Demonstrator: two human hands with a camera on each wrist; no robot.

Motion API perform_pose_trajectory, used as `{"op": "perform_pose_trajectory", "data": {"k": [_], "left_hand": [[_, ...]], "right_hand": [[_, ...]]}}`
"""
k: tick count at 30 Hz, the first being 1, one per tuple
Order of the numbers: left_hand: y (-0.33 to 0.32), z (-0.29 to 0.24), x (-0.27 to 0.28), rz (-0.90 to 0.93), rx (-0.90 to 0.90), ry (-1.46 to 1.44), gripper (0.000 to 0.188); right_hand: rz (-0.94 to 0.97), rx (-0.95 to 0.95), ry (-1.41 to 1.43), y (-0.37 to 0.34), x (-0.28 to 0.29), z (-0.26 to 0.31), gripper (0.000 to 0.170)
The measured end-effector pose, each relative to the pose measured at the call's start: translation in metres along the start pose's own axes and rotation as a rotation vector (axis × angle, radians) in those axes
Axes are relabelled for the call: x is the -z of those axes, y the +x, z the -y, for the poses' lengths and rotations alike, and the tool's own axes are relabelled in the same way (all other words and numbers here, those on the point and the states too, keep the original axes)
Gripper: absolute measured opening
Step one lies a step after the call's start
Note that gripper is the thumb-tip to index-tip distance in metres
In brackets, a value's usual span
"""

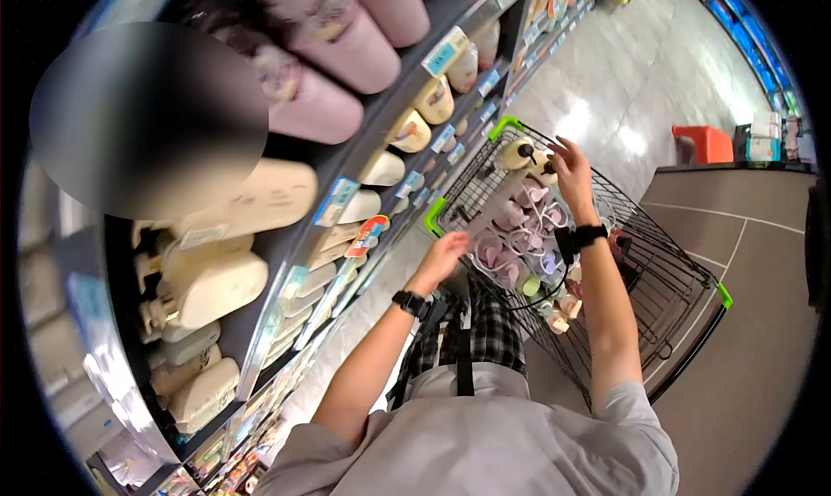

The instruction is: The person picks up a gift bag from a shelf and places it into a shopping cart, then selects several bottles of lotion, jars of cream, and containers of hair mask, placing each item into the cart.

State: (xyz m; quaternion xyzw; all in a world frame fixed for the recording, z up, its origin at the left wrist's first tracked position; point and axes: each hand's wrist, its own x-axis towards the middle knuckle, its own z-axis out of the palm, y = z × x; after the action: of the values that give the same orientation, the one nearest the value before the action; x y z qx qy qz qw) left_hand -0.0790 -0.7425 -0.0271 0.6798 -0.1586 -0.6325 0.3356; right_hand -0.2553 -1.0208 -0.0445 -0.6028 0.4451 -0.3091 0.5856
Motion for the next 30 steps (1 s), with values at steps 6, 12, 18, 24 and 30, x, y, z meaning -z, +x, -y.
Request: {"op": "perform_pose_trajectory", "data": {"k": [6, 12, 18, 24, 30], "left_hand": [[-0.094, 0.011, 0.039, -0.049, -0.132, -0.073, 0.043], [-0.182, -0.026, 0.08, -0.147, -0.582, -0.013, 0.033], [-0.321, -0.097, 0.095, -0.176, -0.857, -0.164, 0.028], [-0.456, -0.126, 0.105, -0.286, -1.174, -0.318, 0.036], [-0.523, -0.142, 0.138, -1.003, -1.602, -0.21, 0.041]], "right_hand": [[0.105, -0.019, 0.3, -0.086, -0.066, 0.088, 0.034], [0.39, 0.245, 0.378, -0.15, -0.153, 0.236, 0.032], [0.756, 0.446, 0.356, -0.243, -0.202, 0.38, 0.026], [0.963, 0.671, 0.461, -0.279, -0.254, 0.468, 0.03], [1.151, 0.723, 0.568, -0.311, -0.313, 0.516, 0.041]]}}
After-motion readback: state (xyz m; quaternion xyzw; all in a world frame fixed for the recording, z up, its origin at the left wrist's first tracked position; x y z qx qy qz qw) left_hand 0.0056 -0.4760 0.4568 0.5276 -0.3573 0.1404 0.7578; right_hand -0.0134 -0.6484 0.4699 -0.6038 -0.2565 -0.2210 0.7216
